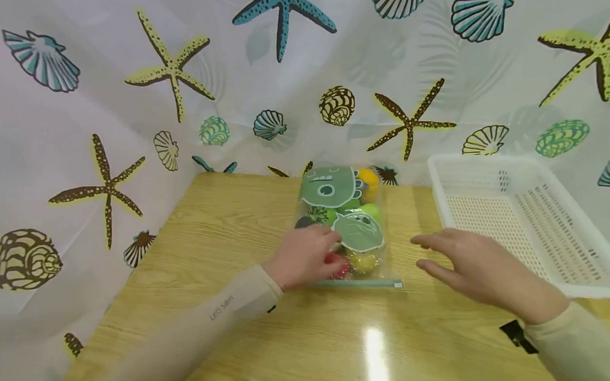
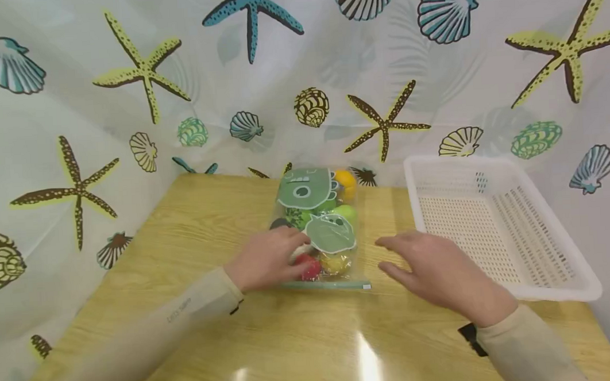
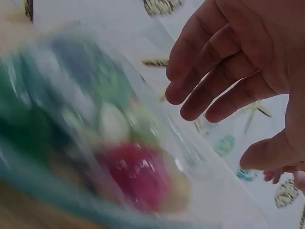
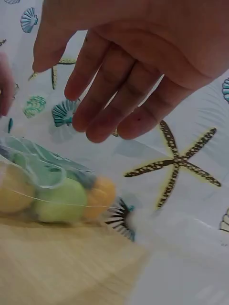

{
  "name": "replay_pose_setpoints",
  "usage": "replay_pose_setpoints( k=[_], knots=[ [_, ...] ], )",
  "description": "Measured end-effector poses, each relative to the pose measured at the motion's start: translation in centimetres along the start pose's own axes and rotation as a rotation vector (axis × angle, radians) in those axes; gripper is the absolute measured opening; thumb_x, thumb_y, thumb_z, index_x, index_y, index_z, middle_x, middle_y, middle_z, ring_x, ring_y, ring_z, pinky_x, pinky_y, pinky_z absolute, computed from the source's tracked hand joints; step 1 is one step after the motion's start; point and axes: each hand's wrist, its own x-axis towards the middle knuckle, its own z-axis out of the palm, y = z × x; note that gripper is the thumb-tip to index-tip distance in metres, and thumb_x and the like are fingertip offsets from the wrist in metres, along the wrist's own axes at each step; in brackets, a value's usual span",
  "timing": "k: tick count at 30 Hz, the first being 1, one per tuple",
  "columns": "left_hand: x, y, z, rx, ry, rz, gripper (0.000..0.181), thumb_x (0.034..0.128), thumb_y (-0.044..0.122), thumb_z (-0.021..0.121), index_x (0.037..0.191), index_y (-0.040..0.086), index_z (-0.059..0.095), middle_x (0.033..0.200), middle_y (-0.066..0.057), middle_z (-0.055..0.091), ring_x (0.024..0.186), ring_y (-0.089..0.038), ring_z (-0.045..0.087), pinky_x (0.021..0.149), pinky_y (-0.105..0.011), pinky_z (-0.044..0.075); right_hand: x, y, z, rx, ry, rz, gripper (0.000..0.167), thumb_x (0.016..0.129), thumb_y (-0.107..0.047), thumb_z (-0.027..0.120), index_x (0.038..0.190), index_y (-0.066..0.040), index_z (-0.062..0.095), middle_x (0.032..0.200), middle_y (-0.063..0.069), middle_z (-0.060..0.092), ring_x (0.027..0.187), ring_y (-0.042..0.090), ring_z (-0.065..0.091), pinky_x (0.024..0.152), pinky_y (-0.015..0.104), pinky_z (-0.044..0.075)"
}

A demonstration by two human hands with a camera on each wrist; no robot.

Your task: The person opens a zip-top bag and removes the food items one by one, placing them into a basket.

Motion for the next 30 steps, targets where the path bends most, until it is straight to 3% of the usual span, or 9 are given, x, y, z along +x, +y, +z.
replay_pose_setpoints(
  k=[5,9,15,20,24,30],
  knots=[
    [0.9,4.6,2.0,0.057,0.003,0.105,0.036,0.0840,0.051,0.075,0.104,0.022,0.069,0.091,0.011,0.064,0.083,-0.006,0.061,0.057,-0.022,0.048,0.0,-3.0,3.5,-0.028,-0.060,0.025,0.034,0.088,-0.032,0.077,0.115,-0.014,0.069,0.090,-0.003,0.073,0.072,0.013,0.067,0.055,0.034,0.052],
    [1.6,6.3,3.0,0.135,-0.008,0.150,0.038,0.0799,0.054,0.077,0.099,0.023,0.067,0.090,0.010,0.063,0.084,-0.008,0.061,0.055,-0.024,0.047,0.0,-3.6,4.9,-0.082,-0.126,0.064,0.037,0.082,-0.028,0.083,0.108,-0.011,0.062,0.078,-0.004,0.066,0.058,0.011,0.057,0.046,0.030,0.043],
    [1.7,7.1,4.2,0.204,-0.011,0.200,0.041,0.0794,0.054,0.078,0.104,0.023,0.068,0.098,0.008,0.066,0.089,-0.010,0.064,0.057,-0.026,0.051,-0.7,-3.1,6.1,-0.087,-0.132,0.044,0.041,0.075,-0.015,0.085,0.100,-0.012,0.053,0.066,-0.007,0.053,0.052,0.010,0.046,0.045,0.028,0.038],
    [1.7,7.6,5.4,0.275,0.053,0.279,0.024,0.0839,0.039,0.075,0.099,0.021,0.071,0.092,0.008,0.067,0.083,-0.008,0.064,0.054,-0.024,0.050,-1.1,-2.6,7.5,-0.053,-0.082,-0.017,0.038,0.072,-0.003,0.078,0.098,-0.013,0.052,0.067,-0.007,0.053,0.052,0.009,0.046,0.044,0.026,0.036],
    [2.2,7.8,5.6,0.344,0.101,0.281,0.010,0.0911,0.029,0.069,0.098,0.022,0.073,0.089,0.009,0.068,0.079,-0.008,0.063,0.052,-0.025,0.048,-0.6,-2.3,8.4,-0.054,0.004,-0.068,0.035,0.071,0.001,0.075,0.092,-0.014,0.052,0.068,-0.008,0.054,0.054,0.010,0.049,0.044,0.026,0.036],
    [2.8,7.5,5.3,0.365,0.099,0.283,0.009,0.0946,0.026,0.064,0.096,0.022,0.073,0.086,0.009,0.067,0.075,-0.008,0.063,0.053,-0.024,0.048,0.1,-2.2,8.8,-0.053,0.063,-0.072,0.028,0.077,0.002,0.076,0.090,-0.014,0.056,0.072,-0.006,0.061,0.061,0.013,0.059,0.048,0.027,0.043]
  ],
)
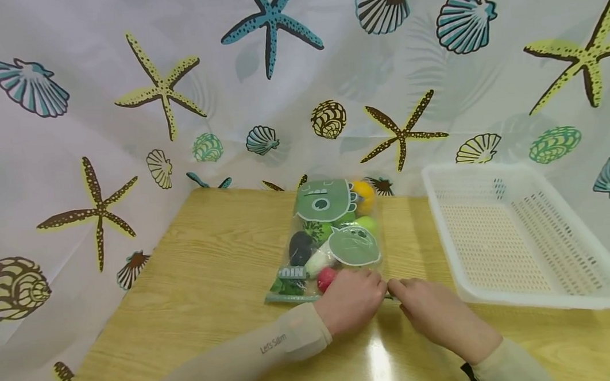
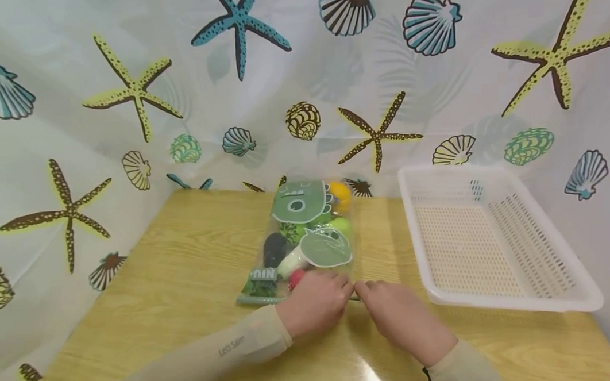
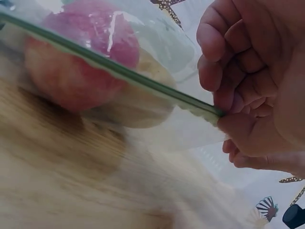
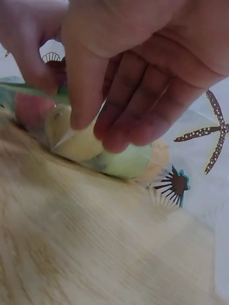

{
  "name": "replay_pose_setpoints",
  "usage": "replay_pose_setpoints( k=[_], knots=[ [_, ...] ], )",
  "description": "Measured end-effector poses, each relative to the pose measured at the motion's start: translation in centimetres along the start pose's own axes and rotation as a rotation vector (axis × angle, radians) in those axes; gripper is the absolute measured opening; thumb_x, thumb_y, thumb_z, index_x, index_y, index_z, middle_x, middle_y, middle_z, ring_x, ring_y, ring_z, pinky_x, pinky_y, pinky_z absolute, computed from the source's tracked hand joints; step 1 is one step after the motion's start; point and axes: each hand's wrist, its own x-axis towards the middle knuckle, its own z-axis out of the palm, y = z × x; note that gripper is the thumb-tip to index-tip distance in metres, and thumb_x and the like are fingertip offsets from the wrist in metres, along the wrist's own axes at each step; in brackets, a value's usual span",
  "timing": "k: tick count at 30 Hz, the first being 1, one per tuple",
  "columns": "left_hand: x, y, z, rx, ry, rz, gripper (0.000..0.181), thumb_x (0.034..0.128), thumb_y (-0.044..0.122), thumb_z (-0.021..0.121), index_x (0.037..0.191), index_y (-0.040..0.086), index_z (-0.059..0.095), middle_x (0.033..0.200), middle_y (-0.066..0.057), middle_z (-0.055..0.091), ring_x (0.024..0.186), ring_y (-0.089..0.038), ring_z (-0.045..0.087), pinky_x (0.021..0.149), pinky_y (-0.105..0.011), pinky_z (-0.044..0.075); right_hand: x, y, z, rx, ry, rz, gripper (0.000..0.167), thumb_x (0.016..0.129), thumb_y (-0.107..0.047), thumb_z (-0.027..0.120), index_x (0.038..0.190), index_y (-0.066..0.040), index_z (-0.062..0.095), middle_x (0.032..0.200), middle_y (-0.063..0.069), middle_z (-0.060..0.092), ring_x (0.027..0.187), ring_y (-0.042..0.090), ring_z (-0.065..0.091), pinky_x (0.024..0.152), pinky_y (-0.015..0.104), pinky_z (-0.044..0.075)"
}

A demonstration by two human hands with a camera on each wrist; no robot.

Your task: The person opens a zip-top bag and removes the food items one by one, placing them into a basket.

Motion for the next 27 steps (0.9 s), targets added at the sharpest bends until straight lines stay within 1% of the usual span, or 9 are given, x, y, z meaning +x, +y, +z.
replay_pose_setpoints(
  k=[4,8,10,12,15,18,21,23,27],
  knots=[
    [-0.2,-0.6,-0.4,-0.035,0.017,-0.021,0.010,0.0926,0.029,0.064,0.094,0.021,0.071,0.085,0.009,0.066,0.075,-0.008,0.062,0.054,-0.024,0.050,0.5,-0.1,0.1,-0.020,0.052,-0.012,0.026,0.080,-0.004,0.081,0.088,-0.013,0.058,0.078,-0.004,0.065,0.066,0.015,0.062,0.051,0.027,0.047],
    [-0.3,-1.4,-0.9,-0.110,0.013,-0.064,0.015,0.0905,0.033,0.065,0.098,0.020,0.068,0.090,0.007,0.066,0.080,-0.009,0.064,0.058,-0.026,0.051,1.0,-0.1,-0.1,-0.019,0.125,-0.017,0.020,0.084,-0.007,0.079,0.086,-0.013,0.060,0.080,-0.002,0.066,0.069,0.016,0.063,0.053,0.028,0.050],
    [-0.4,-1.6,-1.0,-0.157,0.027,-0.080,0.017,0.0905,0.035,0.066,0.099,0.020,0.066,0.091,0.008,0.066,0.081,-0.009,0.064,0.058,-0.025,0.051,1.2,-0.1,-0.3,-0.007,0.166,-0.016,0.017,0.085,-0.008,0.078,0.087,-0.012,0.061,0.080,-0.001,0.066,0.069,0.015,0.064,0.054,0.028,0.050],
    [-0.3,-1.7,-1.1,-0.194,0.049,-0.087,0.018,0.0928,0.038,0.064,0.099,0.021,0.065,0.090,0.008,0.065,0.080,-0.008,0.064,0.058,-0.025,0.050,1.3,-0.1,-0.4,0.003,0.207,-0.011,0.016,0.085,-0.008,0.078,0.087,-0.012,0.062,0.080,-0.001,0.066,0.067,0.014,0.063,0.052,0.028,0.049],
    [-0.3,-1.8,-1.3,-0.225,0.096,-0.080,0.020,0.0988,0.041,0.058,0.100,0.022,0.065,0.090,0.009,0.065,0.080,-0.007,0.064,0.060,-0.023,0.051,1.2,-0.1,-0.4,0.021,0.259,-0.004,0.015,0.084,-0.008,0.077,0.088,-0.010,0.063,0.080,0.000,0.068,0.065,0.013,0.063,0.051,0.027,0.049],
    [-0.2,-1.9,-1.7,-0.241,0.136,-0.086,0.022,0.1027,0.040,0.054,0.102,0.022,0.066,0.092,0.010,0.065,0.082,-0.006,0.064,0.063,-0.022,0.052,1.2,-0.1,-0.3,0.002,0.309,-0.028,0.016,0.082,-0.008,0.078,0.089,-0.007,0.064,0.078,0.003,0.069,0.061,0.015,0.063,0.049,0.028,0.049],
    [0.0,-2.2,-2.1,-0.256,0.169,-0.082,0.022,0.1033,0.039,0.054,0.105,0.021,0.067,0.094,0.010,0.066,0.083,-0.005,0.064,0.063,-0.020,0.052,1.2,0.1,-0.4,-0.036,0.366,-0.065,0.019,0.078,-0.007,0.079,0.088,-0.004,0.063,0.072,0.004,0.066,0.054,0.015,0.059,0.045,0.027,0.045],
    [0.2,-2.4,-2.3,-0.263,0.186,-0.067,0.021,0.1032,0.037,0.055,0.106,0.020,0.067,0.094,0.009,0.066,0.082,-0.004,0.063,0.062,-0.019,0.051,1.3,0.3,-0.5,-0.047,0.397,-0.081,0.019,0.076,-0.006,0.079,0.086,-0.003,0.063,0.068,0.005,0.064,0.050,0.014,0.055,0.043,0.026,0.042],
    [0.7,-2.9,-2.8,-0.246,0.195,-0.054,0.020,0.1028,0.036,0.055,0.105,0.020,0.067,0.093,0.009,0.066,0.079,-0.004,0.062,0.057,-0.018,0.049,1.7,0.4,-1.3,-0.027,0.421,-0.077,0.018,0.076,-0.004,0.080,0.085,-0.003,0.065,0.065,0.003,0.062,0.046,0.008,0.047,0.041,0.022,0.036]
  ],
)
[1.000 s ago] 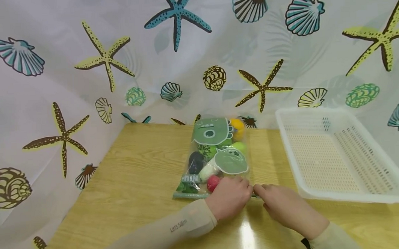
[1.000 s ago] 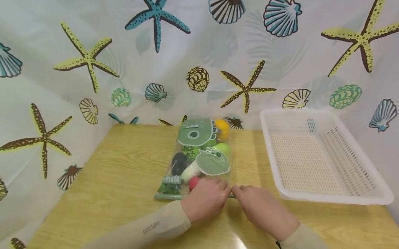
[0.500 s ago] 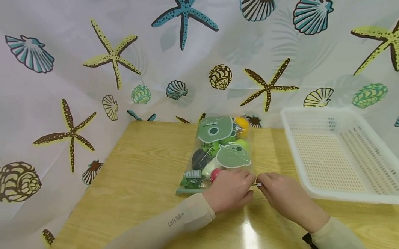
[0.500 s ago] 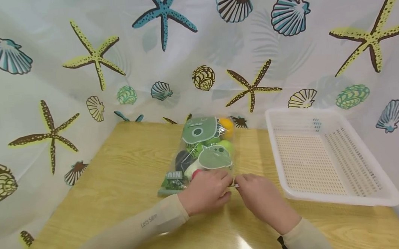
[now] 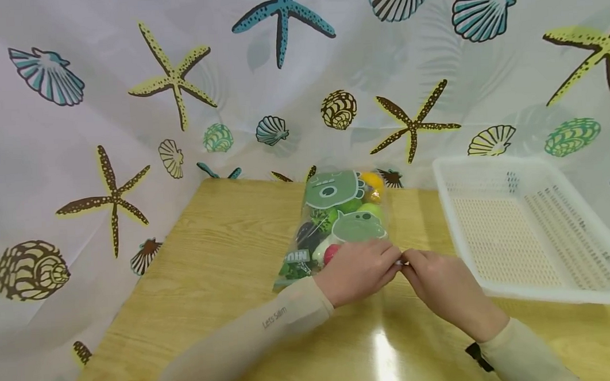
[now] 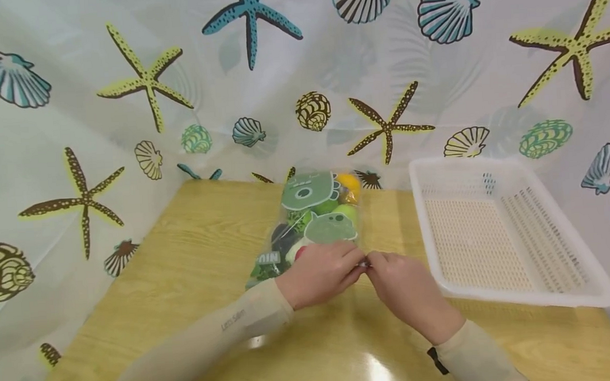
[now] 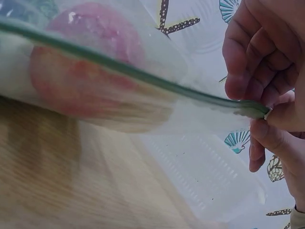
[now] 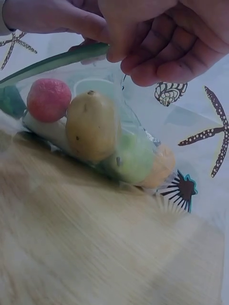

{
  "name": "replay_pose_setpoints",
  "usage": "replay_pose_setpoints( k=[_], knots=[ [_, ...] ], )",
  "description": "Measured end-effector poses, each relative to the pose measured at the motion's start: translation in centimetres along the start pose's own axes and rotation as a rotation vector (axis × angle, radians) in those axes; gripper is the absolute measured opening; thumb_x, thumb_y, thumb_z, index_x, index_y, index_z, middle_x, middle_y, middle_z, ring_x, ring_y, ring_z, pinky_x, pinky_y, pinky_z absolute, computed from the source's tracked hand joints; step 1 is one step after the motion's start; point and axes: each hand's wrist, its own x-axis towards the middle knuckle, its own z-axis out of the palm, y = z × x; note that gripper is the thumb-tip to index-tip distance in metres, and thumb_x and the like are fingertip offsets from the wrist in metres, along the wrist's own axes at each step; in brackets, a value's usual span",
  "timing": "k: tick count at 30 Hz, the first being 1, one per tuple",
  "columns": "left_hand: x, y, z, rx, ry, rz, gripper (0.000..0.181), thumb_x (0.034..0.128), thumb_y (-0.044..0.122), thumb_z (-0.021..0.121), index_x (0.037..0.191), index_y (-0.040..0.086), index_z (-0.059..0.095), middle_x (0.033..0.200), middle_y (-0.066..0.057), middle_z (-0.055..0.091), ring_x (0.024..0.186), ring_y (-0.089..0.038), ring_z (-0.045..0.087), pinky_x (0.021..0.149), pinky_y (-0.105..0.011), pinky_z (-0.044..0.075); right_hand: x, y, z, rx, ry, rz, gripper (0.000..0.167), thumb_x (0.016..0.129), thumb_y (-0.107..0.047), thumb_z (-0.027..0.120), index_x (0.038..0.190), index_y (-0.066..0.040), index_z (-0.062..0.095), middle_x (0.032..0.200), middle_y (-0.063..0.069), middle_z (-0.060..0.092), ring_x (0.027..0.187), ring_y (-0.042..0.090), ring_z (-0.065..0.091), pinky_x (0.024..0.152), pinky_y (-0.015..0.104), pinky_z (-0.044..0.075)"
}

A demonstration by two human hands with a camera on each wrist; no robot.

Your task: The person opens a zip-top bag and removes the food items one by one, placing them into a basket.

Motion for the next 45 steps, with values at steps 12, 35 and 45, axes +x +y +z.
replay_pose_setpoints(
  k=[12,35,45],
  knots=[
    [-1.4,-2.5,-0.4,0.004,-0.070,-0.039,0.009,0.0983,0.023,0.054,0.095,0.016,0.060,0.082,0.006,0.059,0.063,-0.006,0.052,0.051,-0.021,0.044,1.3,1.0,-1.7,-0.049,-0.034,0.059,0.013,0.082,-0.006,0.077,0.088,-0.003,0.066,0.068,0.006,0.067,0.047,0.016,0.058,0.041,0.035,0.046],
    [-7.1,-8.0,-2.4,0.039,-0.100,-0.097,0.004,0.0875,0.013,0.057,0.085,0.014,0.059,0.071,0.002,0.053,0.054,-0.009,0.043,0.045,-0.023,0.032,2.8,3.1,-4.8,-0.159,-0.059,0.111,0.007,0.085,-0.009,0.072,0.085,-0.005,0.067,0.055,0.002,0.059,0.038,0.012,0.044,0.032,0.032,0.028],
    [-9.5,-10.0,-3.5,0.051,-0.138,-0.162,0.014,0.0870,0.011,0.057,0.077,0.017,0.050,0.067,0.004,0.041,0.052,-0.009,0.034,0.047,-0.024,0.019,2.5,3.8,-5.7,-0.159,-0.115,0.176,0.003,0.087,-0.012,0.070,0.085,-0.011,0.068,0.051,-0.006,0.053,0.037,0.007,0.038,0.033,0.028,0.024]
  ],
)
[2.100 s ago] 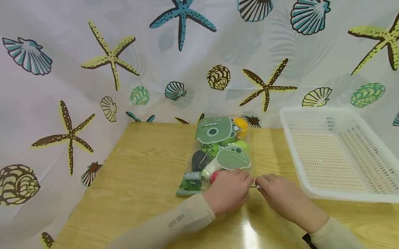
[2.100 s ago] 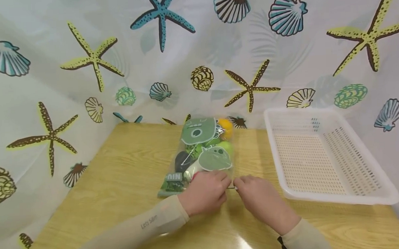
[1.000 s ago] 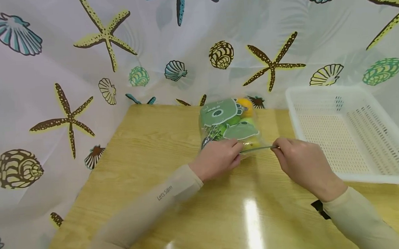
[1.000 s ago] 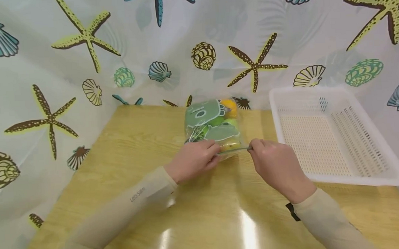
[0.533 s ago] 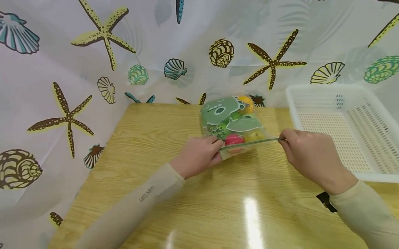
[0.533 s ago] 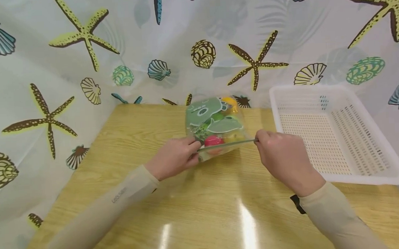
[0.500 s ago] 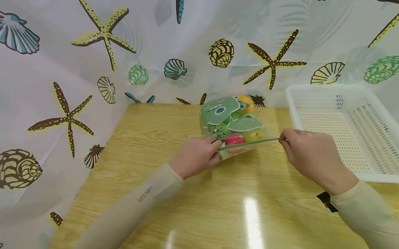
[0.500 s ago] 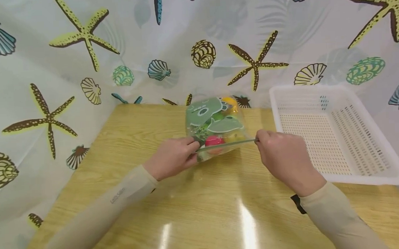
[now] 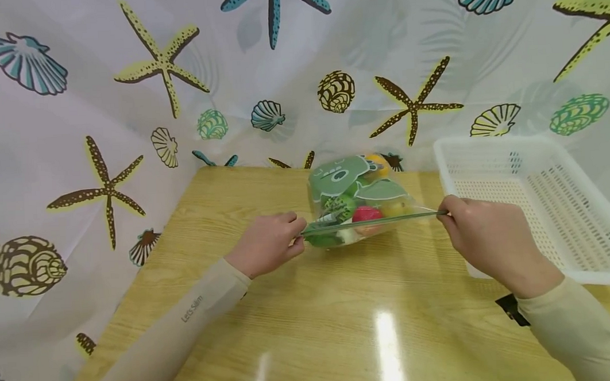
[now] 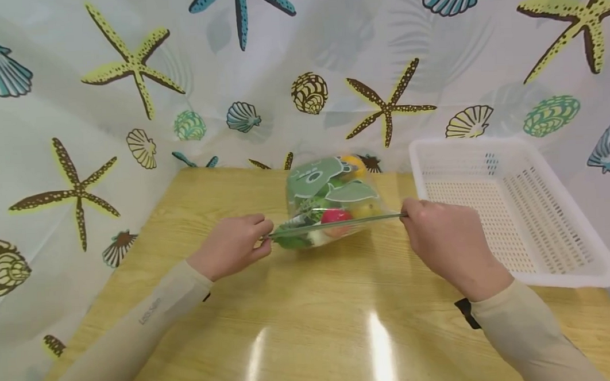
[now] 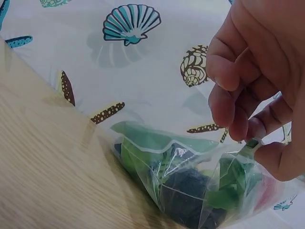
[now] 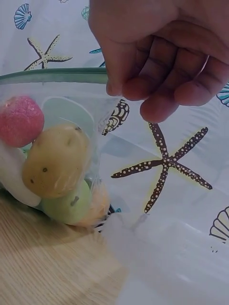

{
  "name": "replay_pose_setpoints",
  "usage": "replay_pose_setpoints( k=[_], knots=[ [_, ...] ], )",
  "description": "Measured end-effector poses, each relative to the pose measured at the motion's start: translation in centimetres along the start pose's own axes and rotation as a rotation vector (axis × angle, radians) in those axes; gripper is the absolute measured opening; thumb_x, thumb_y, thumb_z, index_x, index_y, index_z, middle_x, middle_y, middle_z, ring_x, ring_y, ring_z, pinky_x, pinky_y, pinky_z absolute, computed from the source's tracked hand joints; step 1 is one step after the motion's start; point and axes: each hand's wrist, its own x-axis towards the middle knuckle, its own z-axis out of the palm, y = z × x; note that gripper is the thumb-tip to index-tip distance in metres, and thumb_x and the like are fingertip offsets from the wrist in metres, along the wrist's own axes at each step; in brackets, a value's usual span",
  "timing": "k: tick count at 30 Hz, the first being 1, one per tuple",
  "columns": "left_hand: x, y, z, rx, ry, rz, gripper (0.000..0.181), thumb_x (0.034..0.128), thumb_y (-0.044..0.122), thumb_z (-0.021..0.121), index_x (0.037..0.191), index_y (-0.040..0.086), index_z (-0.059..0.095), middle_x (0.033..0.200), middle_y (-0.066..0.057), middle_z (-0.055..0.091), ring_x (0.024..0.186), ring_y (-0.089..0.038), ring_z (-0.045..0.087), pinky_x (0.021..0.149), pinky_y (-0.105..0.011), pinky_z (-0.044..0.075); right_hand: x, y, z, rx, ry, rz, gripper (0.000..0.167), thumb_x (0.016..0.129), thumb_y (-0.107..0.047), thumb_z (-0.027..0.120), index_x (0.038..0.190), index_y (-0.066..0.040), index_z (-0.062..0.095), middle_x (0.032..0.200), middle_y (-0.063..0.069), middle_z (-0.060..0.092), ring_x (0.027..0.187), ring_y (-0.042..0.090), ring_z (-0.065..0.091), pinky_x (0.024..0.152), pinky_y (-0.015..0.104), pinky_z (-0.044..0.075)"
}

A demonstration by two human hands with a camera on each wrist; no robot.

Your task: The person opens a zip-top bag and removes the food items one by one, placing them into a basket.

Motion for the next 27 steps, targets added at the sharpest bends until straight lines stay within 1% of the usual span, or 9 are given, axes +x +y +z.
replay_pose_setpoints(
  k=[3,5,7,10,13,15,19,22,27],
  knots=[
    [0.0,-0.1,0.0,-0.003,0.018,-0.004,0.014,0.0867,0.012,0.058,0.077,0.017,0.049,0.067,0.005,0.040,0.051,-0.009,0.033,0.046,-0.023,0.018,-0.1,0.1,-0.1,0.016,-0.017,0.013,0.003,0.088,-0.012,0.068,0.085,-0.011,0.068,0.052,-0.008,0.053,0.039,0.005,0.035,0.034,0.027,0.023],
    [0.1,-0.1,0.1,-0.033,0.022,-0.003,0.012,0.0868,0.012,0.057,0.079,0.016,0.050,0.066,0.005,0.040,0.051,-0.008,0.033,0.047,-0.023,0.019,-0.1,0.1,-0.2,0.021,-0.014,0.011,0.005,0.089,-0.011,0.066,0.084,-0.012,0.068,0.051,-0.008,0.050,0.039,0.005,0.033,0.035,0.026,0.023],
    [0.1,-0.1,0.2,-0.093,0.008,-0.019,0.010,0.0882,0.012,0.057,0.080,0.015,0.052,0.067,0.006,0.042,0.053,-0.007,0.034,0.048,-0.022,0.022,0.0,0.1,-0.3,0.028,-0.010,0.013,0.007,0.089,-0.010,0.065,0.083,-0.013,0.067,0.051,-0.009,0.049,0.040,0.005,0.032,0.035,0.026,0.023],
    [0.0,-0.2,0.2,-0.225,-0.020,-0.080,0.009,0.0904,0.011,0.056,0.083,0.014,0.053,0.070,0.007,0.044,0.056,-0.007,0.035,0.052,-0.022,0.028,0.1,0.3,-0.4,0.042,0.005,0.016,0.007,0.088,-0.010,0.066,0.082,-0.013,0.066,0.053,-0.009,0.052,0.041,0.005,0.034,0.036,0.027,0.025],
    [0.1,-0.4,-0.4,-0.351,-0.007,-0.141,0.009,0.0914,0.010,0.056,0.085,0.013,0.050,0.073,0.006,0.045,0.060,-0.008,0.037,0.055,-0.024,0.033,0.5,0.6,-0.9,0.060,0.023,0.023,0.006,0.088,-0.011,0.068,0.083,-0.014,0.066,0.057,-0.008,0.057,0.042,0.005,0.037,0.038,0.027,0.026],
    [0.3,-0.6,-1.2,-0.408,0.029,-0.166,0.011,0.0918,0.009,0.055,0.085,0.013,0.048,0.073,0.003,0.044,0.061,-0.010,0.038,0.056,-0.025,0.033,0.8,0.8,-1.3,0.069,0.038,0.020,0.006,0.088,-0.011,0.069,0.084,-0.015,0.066,0.059,-0.008,0.057,0.043,0.004,0.037,0.039,0.027,0.026],
    [1.1,-1.0,-3.0,-0.472,0.127,-0.197,0.014,0.0918,0.007,0.055,0.085,0.013,0.044,0.072,0.000,0.042,0.061,-0.011,0.039,0.056,-0.027,0.033,1.6,1.0,-2.3,0.070,0.052,0.017,0.006,0.089,-0.011,0.070,0.086,-0.014,0.066,0.060,-0.009,0.055,0.045,0.004,0.035,0.041,0.026,0.026],
    [1.9,-1.4,-4.3,-0.481,0.209,-0.210,0.013,0.0918,0.006,0.055,0.086,0.012,0.044,0.071,-0.001,0.043,0.060,-0.011,0.041,0.056,-0.027,0.035,2.5,1.1,-3.0,0.070,0.054,0.030,0.006,0.089,-0.011,0.070,0.087,-0.014,0.066,0.061,-0.007,0.056,0.047,0.006,0.038,0.042,0.027,0.028],
    [3.6,-2.4,-6.1,-0.497,0.339,-0.190,0.007,0.0920,0.004,0.054,0.089,0.008,0.049,0.076,-0.004,0.049,0.065,-0.013,0.049,0.060,-0.027,0.043,4.0,1.2,-4.4,0.088,0.080,0.046,0.004,0.089,-0.010,0.071,0.087,-0.011,0.067,0.065,-0.002,0.062,0.050,0.010,0.047,0.044,0.030,0.033]
  ],
)
